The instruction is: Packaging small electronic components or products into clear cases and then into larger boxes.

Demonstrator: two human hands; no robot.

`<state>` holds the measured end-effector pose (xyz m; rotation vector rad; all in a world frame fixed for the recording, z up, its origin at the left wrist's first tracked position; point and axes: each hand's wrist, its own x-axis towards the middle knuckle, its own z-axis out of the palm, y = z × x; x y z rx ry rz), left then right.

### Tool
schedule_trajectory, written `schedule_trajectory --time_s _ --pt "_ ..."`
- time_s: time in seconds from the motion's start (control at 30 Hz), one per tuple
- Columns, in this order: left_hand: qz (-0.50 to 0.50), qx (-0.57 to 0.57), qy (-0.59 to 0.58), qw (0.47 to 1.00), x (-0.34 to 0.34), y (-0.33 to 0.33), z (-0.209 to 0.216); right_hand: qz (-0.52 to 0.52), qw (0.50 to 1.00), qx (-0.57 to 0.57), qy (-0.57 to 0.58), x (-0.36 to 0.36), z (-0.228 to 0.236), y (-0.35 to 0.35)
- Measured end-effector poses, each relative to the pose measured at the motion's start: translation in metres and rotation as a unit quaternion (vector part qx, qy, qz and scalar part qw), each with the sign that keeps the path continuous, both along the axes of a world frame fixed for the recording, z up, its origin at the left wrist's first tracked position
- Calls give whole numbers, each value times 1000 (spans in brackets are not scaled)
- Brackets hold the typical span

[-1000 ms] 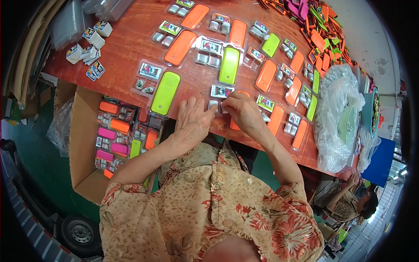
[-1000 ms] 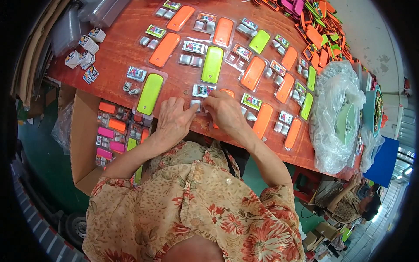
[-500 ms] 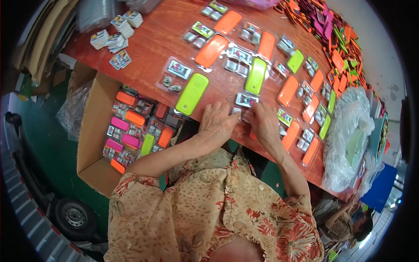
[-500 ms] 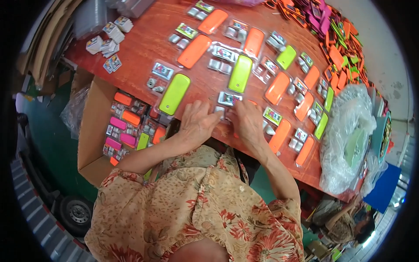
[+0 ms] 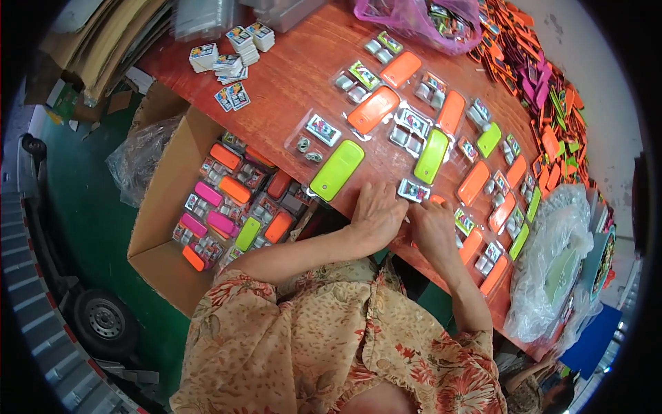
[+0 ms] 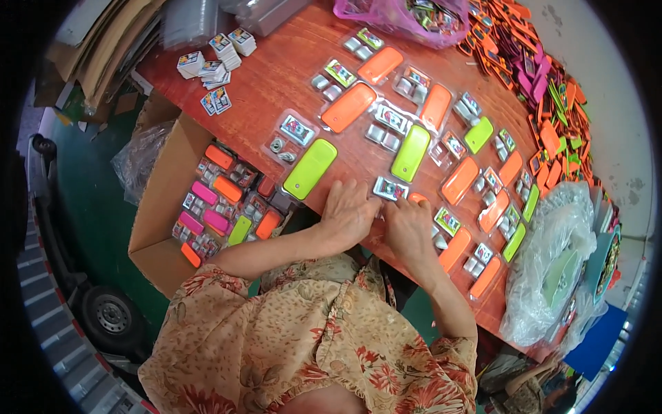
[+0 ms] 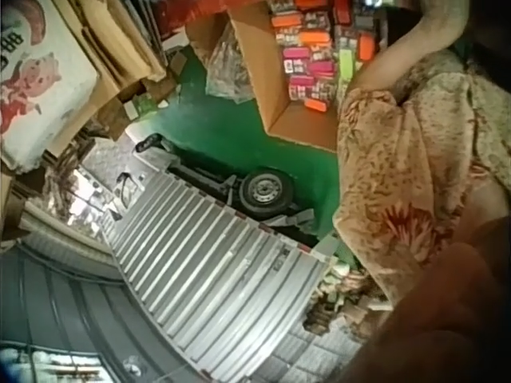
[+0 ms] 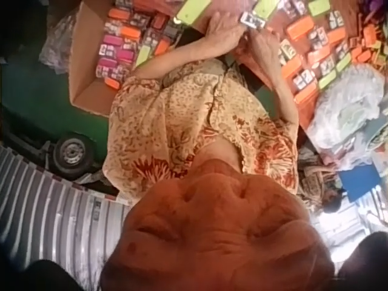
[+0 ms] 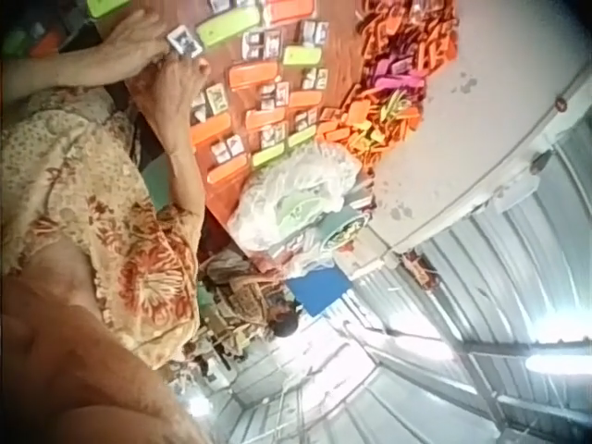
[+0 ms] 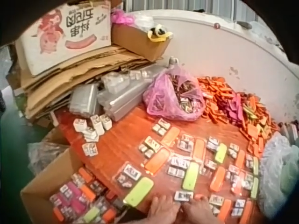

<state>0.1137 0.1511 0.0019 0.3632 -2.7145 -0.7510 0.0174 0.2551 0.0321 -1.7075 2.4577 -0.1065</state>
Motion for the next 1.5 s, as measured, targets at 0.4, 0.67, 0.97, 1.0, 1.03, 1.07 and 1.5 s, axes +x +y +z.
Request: schedule_trajectory --time_s 0.4,0.67,0.97,1.0,1.03,1.07,1.5 --pt "83 65 117 988 16 10 -27 113 955 -129 -242 26 13 -135" --pt "57 -32 186 980 81 -38 -11 79 940 -147 -298 22 -13 -152" --pt "246 -23 147 958 92 -100 -13 40 974 -135 -177 30 -15 -151" --pt "259 -5 150 954 92 -103 -14 38 968 -136 -206 29 -14 -152" --pt "270 18 154 950 92 -105 -14 23 966 -135 -221 30 -10 -153" --pt "270 18 153 950 92 -106 -16 23 966 -134 -222 30 -6 -155" --pt "339 373 178 846 79 -116 -22 198 958 -137 -155 48 -22 -175"
